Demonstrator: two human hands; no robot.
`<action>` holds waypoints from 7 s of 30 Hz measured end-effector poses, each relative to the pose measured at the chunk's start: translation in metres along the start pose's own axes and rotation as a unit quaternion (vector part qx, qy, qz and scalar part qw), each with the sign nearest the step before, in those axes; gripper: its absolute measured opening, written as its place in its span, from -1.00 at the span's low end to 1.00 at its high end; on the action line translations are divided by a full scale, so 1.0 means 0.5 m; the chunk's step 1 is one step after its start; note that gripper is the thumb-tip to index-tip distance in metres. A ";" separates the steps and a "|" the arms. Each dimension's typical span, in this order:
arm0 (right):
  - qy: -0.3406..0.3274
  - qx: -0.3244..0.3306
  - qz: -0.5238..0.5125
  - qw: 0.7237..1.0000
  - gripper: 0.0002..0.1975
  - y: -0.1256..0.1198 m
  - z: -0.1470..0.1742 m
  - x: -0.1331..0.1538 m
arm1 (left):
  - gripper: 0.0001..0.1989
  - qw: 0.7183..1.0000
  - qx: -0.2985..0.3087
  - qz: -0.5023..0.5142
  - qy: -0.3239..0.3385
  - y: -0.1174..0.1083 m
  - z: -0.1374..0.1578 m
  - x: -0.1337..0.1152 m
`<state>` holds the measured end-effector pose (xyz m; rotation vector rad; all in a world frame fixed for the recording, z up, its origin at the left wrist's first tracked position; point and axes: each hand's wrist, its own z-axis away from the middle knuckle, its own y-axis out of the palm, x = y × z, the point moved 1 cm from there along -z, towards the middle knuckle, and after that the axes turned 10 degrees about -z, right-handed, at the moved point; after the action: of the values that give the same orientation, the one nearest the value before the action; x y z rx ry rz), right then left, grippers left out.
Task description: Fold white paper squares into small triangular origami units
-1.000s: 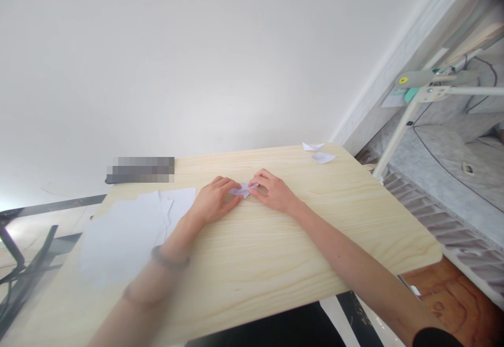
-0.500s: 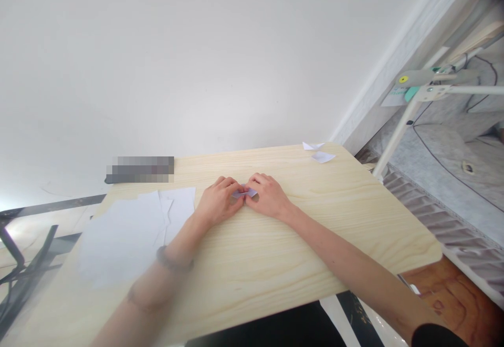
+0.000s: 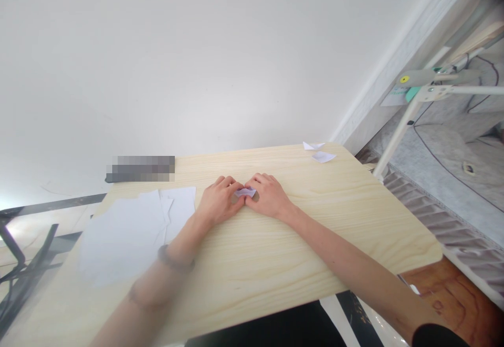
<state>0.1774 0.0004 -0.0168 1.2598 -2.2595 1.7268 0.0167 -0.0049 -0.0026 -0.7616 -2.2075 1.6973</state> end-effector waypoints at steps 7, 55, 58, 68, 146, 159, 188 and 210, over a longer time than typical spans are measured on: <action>-0.005 0.004 -0.009 1.000 -0.86 -0.001 -0.001 -0.004 | -0.78 1.000 0.001 -0.005 -0.010 0.004 -0.001 0.001; 0.238 -0.083 -0.207 0.945 -0.63 -0.253 0.064 -0.240 | -0.72 0.993 -0.040 0.110 0.005 0.026 -0.009 0.037; 0.284 -0.101 -0.183 0.936 -0.61 -0.293 0.104 -0.273 | -0.71 0.995 -0.035 0.091 0.025 0.030 -0.009 0.032; 0.365 -0.167 -0.145 0.904 -0.70 -0.317 0.168 -0.351 | -0.71 0.997 -0.024 0.068 0.025 0.033 -0.011 0.025; 0.023 0.054 0.067 0.996 -0.50 -0.011 0.009 -0.074 | -0.40 0.972 0.162 0.046 -0.161 -0.103 0.111 0.244; 0.023 0.054 0.071 0.996 -0.50 -0.011 0.008 -0.073 | -0.45 0.941 0.217 0.046 -0.254 -0.108 0.141 0.285; 0.020 0.052 0.077 0.995 -0.50 -0.008 0.010 -0.075 | -0.52 0.933 0.196 -0.009 -0.302 -0.121 0.149 0.303; 0.026 0.057 0.079 0.995 -0.50 -0.011 0.010 -0.072 | -0.58 0.951 0.112 0.041 -0.287 -0.143 0.143 0.290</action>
<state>0.2073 0.0166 -0.0312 1.0635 -2.3189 1.9421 -0.1571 0.0023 0.0283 -0.3300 -2.2744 2.4025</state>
